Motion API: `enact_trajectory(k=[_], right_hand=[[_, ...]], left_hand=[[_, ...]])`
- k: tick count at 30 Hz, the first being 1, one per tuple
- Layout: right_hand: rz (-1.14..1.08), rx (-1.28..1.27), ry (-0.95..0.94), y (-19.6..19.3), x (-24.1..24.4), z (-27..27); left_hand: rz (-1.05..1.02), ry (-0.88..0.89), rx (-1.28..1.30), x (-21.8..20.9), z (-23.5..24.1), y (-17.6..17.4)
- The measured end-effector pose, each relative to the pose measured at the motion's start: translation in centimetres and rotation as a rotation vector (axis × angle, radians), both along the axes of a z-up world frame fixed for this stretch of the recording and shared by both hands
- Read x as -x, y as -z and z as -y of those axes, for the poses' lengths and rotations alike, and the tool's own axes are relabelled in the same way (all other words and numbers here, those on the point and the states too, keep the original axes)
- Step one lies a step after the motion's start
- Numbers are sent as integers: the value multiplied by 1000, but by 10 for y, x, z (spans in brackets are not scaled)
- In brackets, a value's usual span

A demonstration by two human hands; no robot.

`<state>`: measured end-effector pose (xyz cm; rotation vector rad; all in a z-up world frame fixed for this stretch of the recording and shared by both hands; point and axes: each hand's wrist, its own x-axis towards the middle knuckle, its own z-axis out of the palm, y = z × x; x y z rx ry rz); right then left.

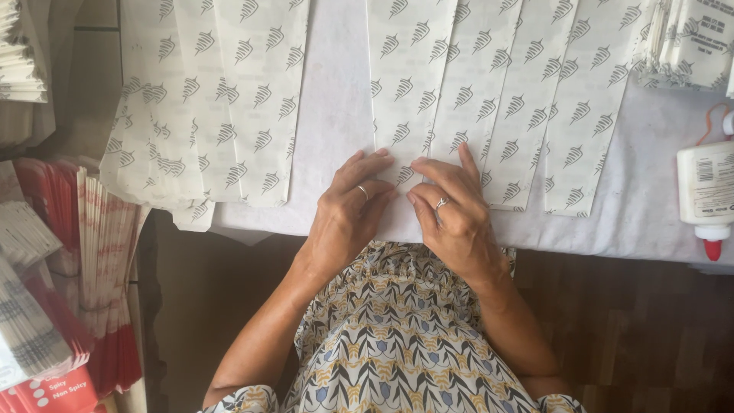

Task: Fanning out paper bags on a table and applying glue to their edges.

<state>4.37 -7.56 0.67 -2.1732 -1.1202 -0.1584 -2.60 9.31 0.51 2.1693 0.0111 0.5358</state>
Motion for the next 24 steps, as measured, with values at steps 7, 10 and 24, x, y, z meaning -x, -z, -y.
enact_trajectory(k=[7,10,24], right_hand=[[-151,-75,53,1,-6,-3],[-220,-87,50,1,-7,2],[-32,191,-41,-3,1,0]], left_hand=[[-65,-73,221,-5,3,-3],[-93,-84,251,-4,0,-16],[-171,-244,-438,7,-26,9]])
